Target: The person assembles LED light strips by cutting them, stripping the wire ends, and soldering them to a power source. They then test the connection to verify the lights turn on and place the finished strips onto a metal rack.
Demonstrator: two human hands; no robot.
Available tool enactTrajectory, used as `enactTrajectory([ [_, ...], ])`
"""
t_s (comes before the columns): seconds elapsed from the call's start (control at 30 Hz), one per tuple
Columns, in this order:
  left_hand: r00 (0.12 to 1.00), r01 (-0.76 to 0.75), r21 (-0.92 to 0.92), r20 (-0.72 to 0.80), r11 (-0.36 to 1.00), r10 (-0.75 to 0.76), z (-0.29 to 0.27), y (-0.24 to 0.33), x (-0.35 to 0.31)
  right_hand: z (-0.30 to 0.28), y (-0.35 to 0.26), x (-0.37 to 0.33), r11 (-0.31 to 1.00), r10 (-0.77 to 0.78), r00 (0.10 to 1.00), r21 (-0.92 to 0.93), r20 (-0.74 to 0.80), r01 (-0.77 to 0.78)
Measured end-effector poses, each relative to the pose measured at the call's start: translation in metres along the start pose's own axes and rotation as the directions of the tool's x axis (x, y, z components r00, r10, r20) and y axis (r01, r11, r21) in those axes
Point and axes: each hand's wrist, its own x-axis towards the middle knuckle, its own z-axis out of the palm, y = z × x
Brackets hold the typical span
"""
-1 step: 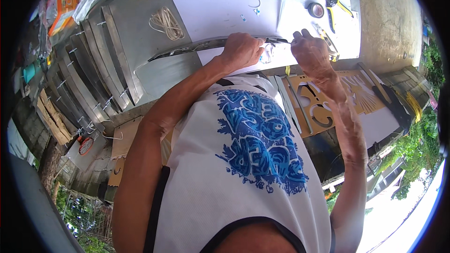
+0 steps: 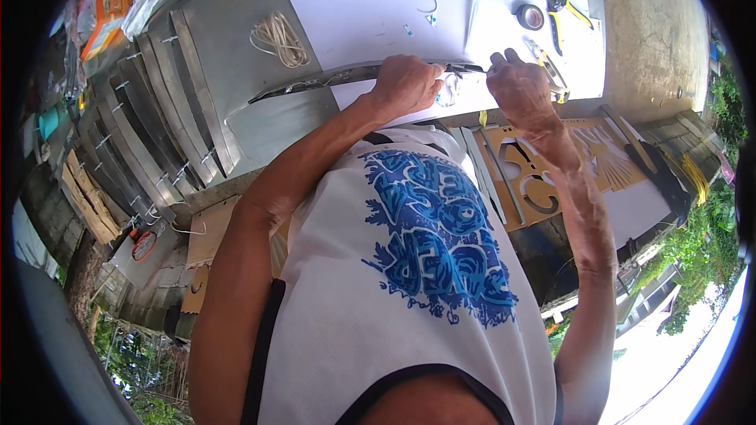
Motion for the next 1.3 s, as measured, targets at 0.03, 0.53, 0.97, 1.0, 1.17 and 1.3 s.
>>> enactTrajectory([
  [0.03,1.000,-0.002,0.002,-0.002,1.000,0.002,0.001,0.000,0.001,0.002,0.000,-0.001,1.000,0.008,1.000,0.014,0.008,-0.008],
  [0.53,1.000,-0.023,0.031,-0.008,0.999,0.023,0.009,0.004,0.009,-0.003,-0.030,-0.002,0.983,0.184,0.968,-0.044,0.171,-0.180],
  [0.97,0.992,-0.085,0.064,-0.092,0.994,0.090,0.016,0.000,0.009,0.017,-0.038,-0.021,0.964,0.246,0.963,-0.072,-0.110,-0.255],
  [1.0,0.996,-0.064,0.070,-0.056,0.995,0.068,0.013,0.002,0.009,0.017,-0.038,-0.023,0.966,0.240,0.964,-0.072,-0.112,-0.249],
  [1.17,0.979,-0.090,-0.016,-0.186,0.996,0.085,0.013,-0.001,0.005,0.012,-0.038,-0.036,0.961,0.268,0.952,-0.023,-0.146,-0.274],
  [1.3,0.954,-0.091,-0.057,-0.292,0.994,0.071,0.018,-0.004,0.006,0.013,-0.034,-0.041,0.960,0.272,0.953,-0.025,-0.134,-0.277],
])
